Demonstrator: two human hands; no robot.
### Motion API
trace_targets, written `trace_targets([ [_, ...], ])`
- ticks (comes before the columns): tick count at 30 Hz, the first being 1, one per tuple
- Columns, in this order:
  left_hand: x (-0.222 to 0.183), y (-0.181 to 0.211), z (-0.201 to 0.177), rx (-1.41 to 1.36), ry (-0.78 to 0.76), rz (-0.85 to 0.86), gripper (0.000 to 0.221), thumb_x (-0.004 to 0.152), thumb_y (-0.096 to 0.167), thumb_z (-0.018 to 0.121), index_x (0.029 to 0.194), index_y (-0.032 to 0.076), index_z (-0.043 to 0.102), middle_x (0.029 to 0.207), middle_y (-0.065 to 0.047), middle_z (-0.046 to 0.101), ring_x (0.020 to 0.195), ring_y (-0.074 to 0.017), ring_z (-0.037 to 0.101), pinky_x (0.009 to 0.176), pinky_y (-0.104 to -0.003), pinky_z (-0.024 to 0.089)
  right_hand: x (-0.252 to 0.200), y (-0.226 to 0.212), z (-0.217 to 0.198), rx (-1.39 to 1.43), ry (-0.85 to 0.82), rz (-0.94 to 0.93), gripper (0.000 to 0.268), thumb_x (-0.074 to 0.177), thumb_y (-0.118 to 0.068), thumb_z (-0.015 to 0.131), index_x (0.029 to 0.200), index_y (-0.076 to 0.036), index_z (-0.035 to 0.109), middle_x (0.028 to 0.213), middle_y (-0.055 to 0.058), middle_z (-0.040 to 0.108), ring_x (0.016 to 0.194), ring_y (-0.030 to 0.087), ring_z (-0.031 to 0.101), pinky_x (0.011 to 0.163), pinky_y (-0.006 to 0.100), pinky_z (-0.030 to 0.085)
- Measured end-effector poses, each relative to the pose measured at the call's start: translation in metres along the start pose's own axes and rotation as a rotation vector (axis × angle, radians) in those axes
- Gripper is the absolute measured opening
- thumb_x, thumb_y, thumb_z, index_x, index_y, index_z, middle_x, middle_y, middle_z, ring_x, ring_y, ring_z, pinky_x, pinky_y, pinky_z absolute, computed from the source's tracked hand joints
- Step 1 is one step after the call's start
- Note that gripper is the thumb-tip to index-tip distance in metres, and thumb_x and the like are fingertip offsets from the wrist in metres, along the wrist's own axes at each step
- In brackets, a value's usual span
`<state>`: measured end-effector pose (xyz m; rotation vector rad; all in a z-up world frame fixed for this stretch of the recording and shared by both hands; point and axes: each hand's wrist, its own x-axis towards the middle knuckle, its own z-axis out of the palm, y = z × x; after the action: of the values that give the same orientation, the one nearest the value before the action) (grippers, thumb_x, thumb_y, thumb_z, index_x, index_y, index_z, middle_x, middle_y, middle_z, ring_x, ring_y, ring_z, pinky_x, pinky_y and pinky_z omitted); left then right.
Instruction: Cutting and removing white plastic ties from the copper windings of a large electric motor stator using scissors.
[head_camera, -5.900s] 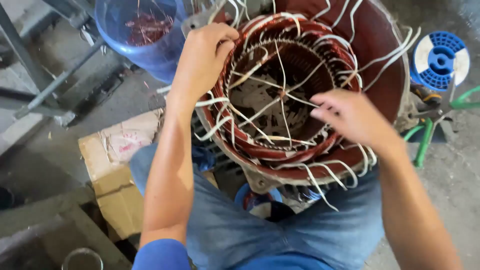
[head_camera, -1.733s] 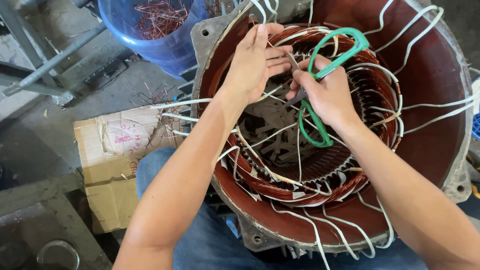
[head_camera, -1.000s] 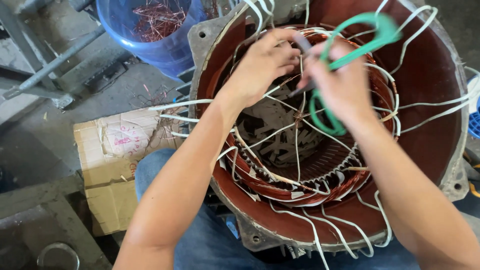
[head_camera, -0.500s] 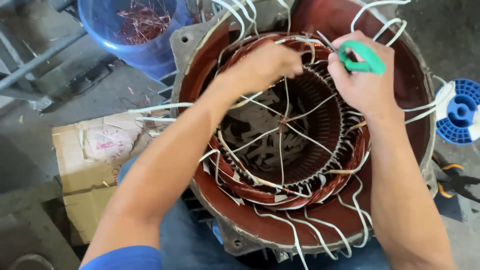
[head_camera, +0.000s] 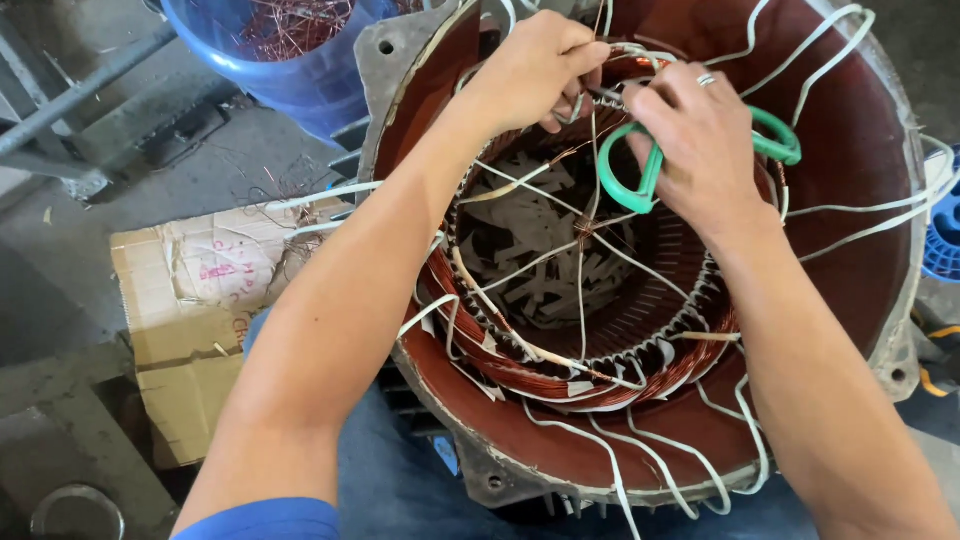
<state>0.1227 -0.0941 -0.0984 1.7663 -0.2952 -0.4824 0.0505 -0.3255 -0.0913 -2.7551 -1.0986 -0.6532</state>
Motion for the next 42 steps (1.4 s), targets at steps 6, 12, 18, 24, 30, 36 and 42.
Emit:
trace_targets([
  [6,-0.004,0.005,0.005,0.019,0.007,0.003,0.027,0.104,0.025,0.064,0.085,0.007,0.071,0.065,0.001,0.062,0.052,-0.0079,0.062,0.048,-0.026,0.064,0.002,-0.006,0.002,-0.089,-0.032,0.050,0.042,0.087,-0.005,0.089,0.124,-0.006,0.070,0.116,0.011,0.054,0.103,0.029,0.061,0.090,0.041,0.049],
  [12,0.000,-0.004,0.005,0.023,0.072,0.056,0.029,0.103,0.019,0.064,0.079,0.004,0.070,0.062,-0.003,0.066,0.047,-0.0114,0.063,0.040,-0.026,0.060,0.004,-0.018,0.012,-0.177,-0.039,0.016,0.022,0.101,-0.016,0.080,0.120,-0.007,0.073,0.108,0.008,0.058,0.097,0.026,0.062,0.093,0.038,0.050],
  [18,0.000,0.004,0.005,0.012,0.089,0.002,0.029,0.102,0.025,0.062,0.083,0.006,0.071,0.068,-0.002,0.070,0.052,-0.0098,0.064,0.046,-0.028,0.068,0.006,-0.026,0.010,-0.235,-0.005,0.094,0.022,0.102,-0.016,0.076,0.122,-0.006,0.073,0.112,0.011,0.058,0.099,0.029,0.062,0.097,0.041,0.049],
  [24,-0.016,0.007,-0.001,0.166,0.278,0.063,0.033,0.096,0.027,0.070,0.078,0.001,0.074,0.064,-0.004,0.070,0.053,-0.0136,0.074,0.053,-0.027,0.068,0.004,-0.002,-0.009,0.422,0.155,0.169,0.022,0.099,-0.002,0.076,0.119,0.004,0.071,0.102,0.017,0.064,0.092,0.034,0.060,0.080,0.044,0.048],
  [30,-0.135,0.102,0.005,0.529,0.323,0.235,0.022,0.102,0.016,0.070,0.089,0.001,0.081,0.063,-0.004,0.070,0.049,-0.0121,0.059,0.058,-0.028,0.061,-0.031,0.037,-0.098,0.653,0.153,0.504,0.023,0.118,0.021,0.067,0.138,0.015,0.058,0.107,0.019,0.064,0.090,0.027,0.069,0.081,0.034,0.053],
  [36,-0.179,0.149,0.022,0.543,0.191,0.302,0.019,0.101,0.017,0.068,0.095,0.003,0.078,0.073,-0.003,0.070,0.060,-0.0131,0.059,0.065,-0.029,0.059,-0.073,-0.006,-0.140,0.531,0.041,0.513,0.013,0.107,0.012,0.070,0.119,0.008,0.069,0.084,0.014,0.069,0.065,0.019,0.056,0.057,0.030,0.040],
  [42,-0.207,0.162,0.057,0.521,0.052,0.291,0.017,0.101,0.018,0.067,0.101,0.005,0.076,0.083,-0.003,0.069,0.070,-0.0141,0.060,0.073,-0.030,0.058,-0.119,-0.017,-0.122,0.988,0.123,0.839,0.018,0.104,0.006,0.063,0.122,0.006,0.064,0.093,0.012,0.068,0.079,0.018,0.065,0.075,0.028,0.053],
])
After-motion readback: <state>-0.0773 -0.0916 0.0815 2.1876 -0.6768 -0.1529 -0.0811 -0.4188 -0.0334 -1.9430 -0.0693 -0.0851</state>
